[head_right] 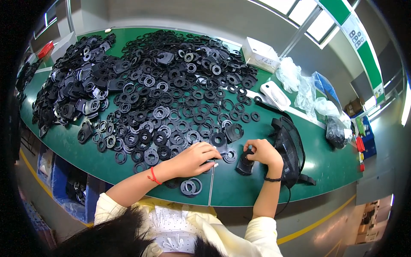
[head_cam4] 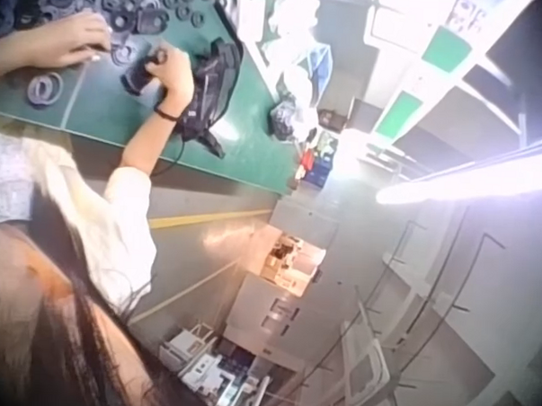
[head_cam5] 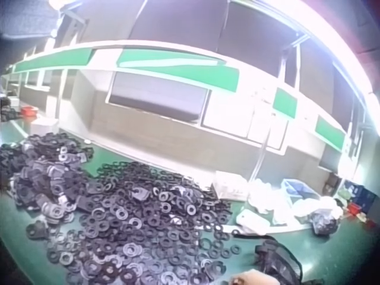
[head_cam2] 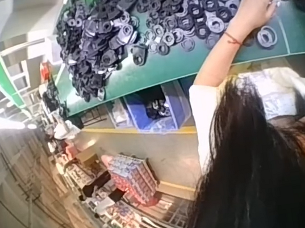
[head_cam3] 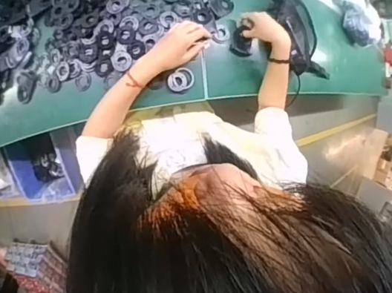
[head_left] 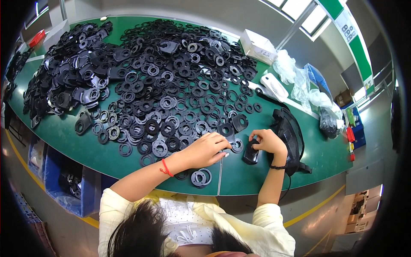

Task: Inspecting and sorting small black plastic components on a workbench in an assembly line.

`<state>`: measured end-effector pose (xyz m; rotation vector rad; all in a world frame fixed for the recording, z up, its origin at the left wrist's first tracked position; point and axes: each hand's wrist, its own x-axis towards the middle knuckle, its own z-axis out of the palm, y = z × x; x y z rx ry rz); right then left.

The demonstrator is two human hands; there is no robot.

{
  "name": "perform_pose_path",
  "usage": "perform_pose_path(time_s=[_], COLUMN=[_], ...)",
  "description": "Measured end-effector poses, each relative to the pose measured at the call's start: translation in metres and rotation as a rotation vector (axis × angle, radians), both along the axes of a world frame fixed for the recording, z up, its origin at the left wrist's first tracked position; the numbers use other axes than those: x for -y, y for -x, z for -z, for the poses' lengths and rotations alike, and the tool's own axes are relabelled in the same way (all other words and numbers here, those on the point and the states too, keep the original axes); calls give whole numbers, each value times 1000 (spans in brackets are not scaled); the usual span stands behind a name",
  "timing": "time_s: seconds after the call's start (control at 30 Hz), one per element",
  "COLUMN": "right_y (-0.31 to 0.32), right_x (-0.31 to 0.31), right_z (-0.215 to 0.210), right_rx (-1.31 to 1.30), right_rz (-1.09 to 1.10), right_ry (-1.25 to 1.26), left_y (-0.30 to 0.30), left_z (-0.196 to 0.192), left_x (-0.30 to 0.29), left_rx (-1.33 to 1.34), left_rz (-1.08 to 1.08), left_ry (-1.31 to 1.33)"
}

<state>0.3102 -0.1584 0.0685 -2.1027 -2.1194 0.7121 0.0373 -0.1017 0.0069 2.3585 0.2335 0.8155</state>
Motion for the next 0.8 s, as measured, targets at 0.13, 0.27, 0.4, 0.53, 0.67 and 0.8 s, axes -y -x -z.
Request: perform_pose_path(time_s=[0.13,0.27,0.4,0.53,0.67,0.8], right_y=[-9,-3,10,25,39,51], right_x=[-2,-1,1,5,4,3], right_z=[0,-9,-17,-16,-18,-5], right_rx=[-34,-186,-423,-691,-833,-852], right_rz=[16,10,-52,-197,-304,-176], right_ry=[51,134,169,73,-21,-109], left_y=[0,0,-3,-5,-2,6], left_z=[1,-2,-6,-3,2,-13], left_x=[0,2,4,-4,-15,-13], left_rx=[9,24,81,37,-50,-142], left_rz=[6,2,37,21,160,457], left_ry=[-16,55,420,694,1189,1526])
